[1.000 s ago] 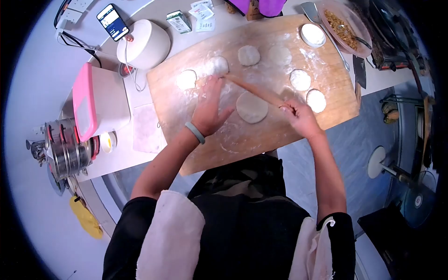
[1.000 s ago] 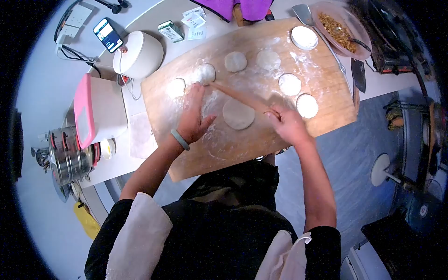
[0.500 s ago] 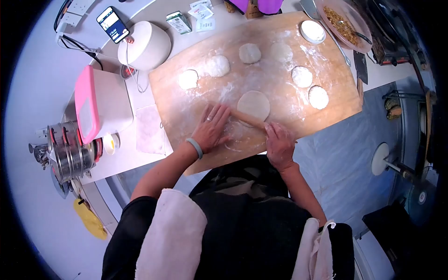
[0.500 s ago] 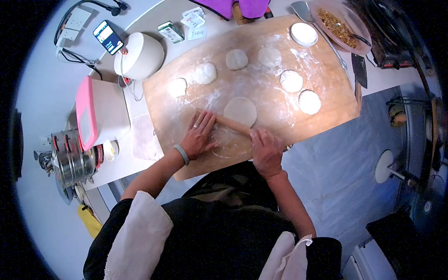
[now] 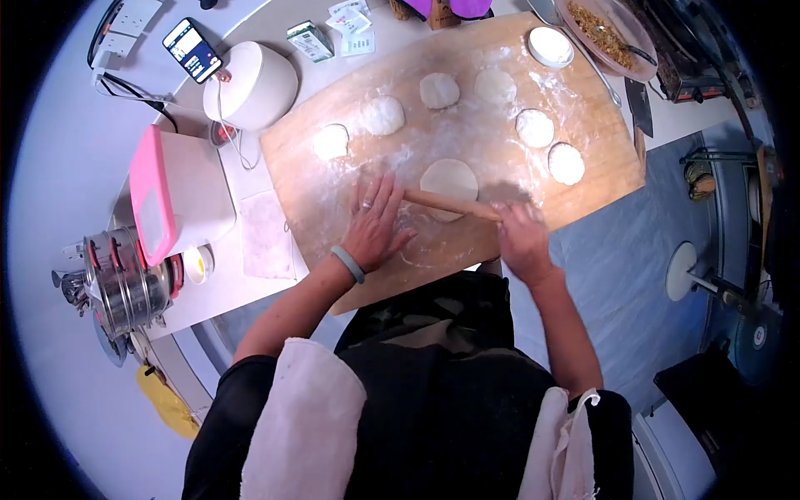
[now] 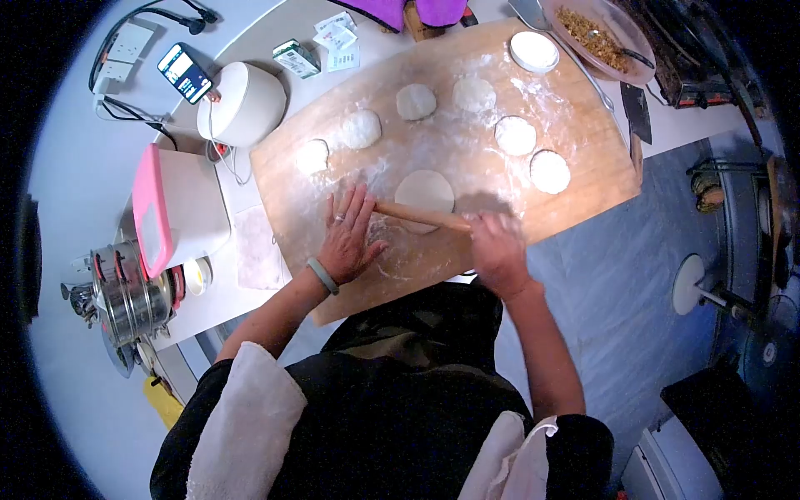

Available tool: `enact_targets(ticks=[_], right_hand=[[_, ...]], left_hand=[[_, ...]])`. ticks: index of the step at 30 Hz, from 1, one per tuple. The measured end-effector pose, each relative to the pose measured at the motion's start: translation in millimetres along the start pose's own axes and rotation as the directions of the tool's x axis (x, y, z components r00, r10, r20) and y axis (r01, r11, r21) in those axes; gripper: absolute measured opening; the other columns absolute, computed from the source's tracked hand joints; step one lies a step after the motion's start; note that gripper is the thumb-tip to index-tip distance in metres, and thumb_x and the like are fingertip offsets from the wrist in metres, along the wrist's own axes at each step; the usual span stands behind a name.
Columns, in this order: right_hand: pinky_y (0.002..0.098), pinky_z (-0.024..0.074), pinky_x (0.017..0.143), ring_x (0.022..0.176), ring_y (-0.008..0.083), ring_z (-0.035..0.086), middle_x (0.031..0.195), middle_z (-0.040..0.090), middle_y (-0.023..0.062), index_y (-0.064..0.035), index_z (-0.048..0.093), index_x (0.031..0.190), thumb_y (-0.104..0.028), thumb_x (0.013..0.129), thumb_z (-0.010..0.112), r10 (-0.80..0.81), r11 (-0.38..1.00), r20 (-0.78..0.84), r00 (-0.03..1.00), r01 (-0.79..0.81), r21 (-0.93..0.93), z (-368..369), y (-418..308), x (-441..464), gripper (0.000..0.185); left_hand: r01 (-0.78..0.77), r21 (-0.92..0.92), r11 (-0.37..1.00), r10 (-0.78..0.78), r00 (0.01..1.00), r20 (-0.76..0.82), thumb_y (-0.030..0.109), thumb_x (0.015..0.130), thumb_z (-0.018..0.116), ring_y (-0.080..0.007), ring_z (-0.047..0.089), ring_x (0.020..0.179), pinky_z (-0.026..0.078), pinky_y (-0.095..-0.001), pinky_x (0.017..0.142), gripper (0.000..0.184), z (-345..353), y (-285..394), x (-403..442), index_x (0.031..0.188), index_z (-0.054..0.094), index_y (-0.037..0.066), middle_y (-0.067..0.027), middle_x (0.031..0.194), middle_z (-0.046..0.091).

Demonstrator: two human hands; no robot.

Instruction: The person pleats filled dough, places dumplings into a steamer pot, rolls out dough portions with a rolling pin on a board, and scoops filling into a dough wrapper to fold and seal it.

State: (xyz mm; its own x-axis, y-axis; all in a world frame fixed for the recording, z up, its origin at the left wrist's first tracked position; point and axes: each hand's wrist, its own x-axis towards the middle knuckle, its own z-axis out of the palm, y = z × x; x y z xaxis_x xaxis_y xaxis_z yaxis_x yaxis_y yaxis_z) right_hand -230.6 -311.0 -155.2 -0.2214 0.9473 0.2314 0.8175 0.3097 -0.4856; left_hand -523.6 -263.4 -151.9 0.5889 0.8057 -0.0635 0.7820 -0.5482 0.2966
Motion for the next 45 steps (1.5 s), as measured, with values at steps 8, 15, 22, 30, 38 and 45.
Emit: enact_targets(ticks=[8,15,22,30,38,45], right_hand=[[0.0485,0.0382,0.1,0.108,0.0348,0.055,0.114,0.059,0.0126,-0.0089,0.059,0.119,-0.008,0.084,0.051,-0.096,0.995,0.279,0.956,0.085,0.05,3,47,23,0.036],[0.0464,0.0351,0.107,0.125,0.0356,0.045,0.132,0.052,0.0142,-0.0078,0.059,0.121,-0.013,0.089,0.053,-0.093,0.993,0.24,0.966,0.073,0.092,21,65,78,0.033],[0.0469,0.0305,0.112,0.132,0.0351,0.041,0.137,0.049,0.0161,-0.005,0.056,0.123,-0.012,0.087,0.056,-0.122,0.992,0.237,0.964,0.124,0.007,11,58,32,0.037],[0.049,0.0312,0.111,0.13,0.0356,0.043,0.135,0.051,0.0177,-0.005,0.059,0.119,-0.01,0.085,0.058,-0.219,0.975,0.179,0.959,0.221,0.014,10,54,60,0.035],[0.048,0.0347,0.108,0.127,0.035,0.047,0.128,0.054,0.0172,-0.0049,0.056,0.123,-0.012,0.082,0.058,-0.159,0.987,0.148,0.976,0.162,-0.007,12,44,24,0.041],[0.0437,0.0427,0.081,0.088,0.0301,0.056,0.096,0.058,0.0099,-0.0068,0.06,0.104,-0.005,0.078,0.055,-0.112,0.992,-0.023,0.993,0.111,-0.058,4,11,-7,0.027]], left_hand=[[0.105,-0.173,0.979,-0.095,0.993,0.067,0.038,0.086,0.063,-0.0379,0.013,0.146,0.008,-0.0534,0.117,0.083,40,26,-19,0.148,0.024,0.001,-0.023,0.155,0.019],[0.238,-0.031,0.971,-0.24,0.957,-0.162,0.04,0.087,0.061,-0.0412,0.012,0.145,0.007,-0.0509,0.118,0.083,36,-5,41,0.147,0.023,-0.002,-0.0256,0.155,0.017],[0.166,-0.057,0.984,-0.164,0.986,0.04,0.052,0.085,0.059,-0.0404,0.012,0.146,0.007,-0.0529,0.117,0.089,38,27,3,0.147,0.025,-0.002,-0.026,0.154,0.019],[0.204,-0.033,0.978,-0.207,0.975,-0.086,0.054,0.086,0.056,-0.0401,0.011,0.146,0.007,-0.0527,0.117,0.088,51,5,17,0.148,0.025,0.0,-0.0256,0.155,0.018],[0.141,-0.062,0.988,-0.141,0.99,0.017,0.045,0.085,0.061,-0.043,0.016,0.143,0.012,-0.0547,0.116,0.084,36,10,4,0.146,0.027,-0.002,-0.0265,0.153,0.022],[0.102,-0.105,0.989,-0.094,0.993,0.077,0.042,0.085,0.063,-0.0428,0.014,0.144,0.009,-0.055,0.117,0.085,29,24,-30,0.148,0.025,0.001,-0.0269,0.154,0.019]])
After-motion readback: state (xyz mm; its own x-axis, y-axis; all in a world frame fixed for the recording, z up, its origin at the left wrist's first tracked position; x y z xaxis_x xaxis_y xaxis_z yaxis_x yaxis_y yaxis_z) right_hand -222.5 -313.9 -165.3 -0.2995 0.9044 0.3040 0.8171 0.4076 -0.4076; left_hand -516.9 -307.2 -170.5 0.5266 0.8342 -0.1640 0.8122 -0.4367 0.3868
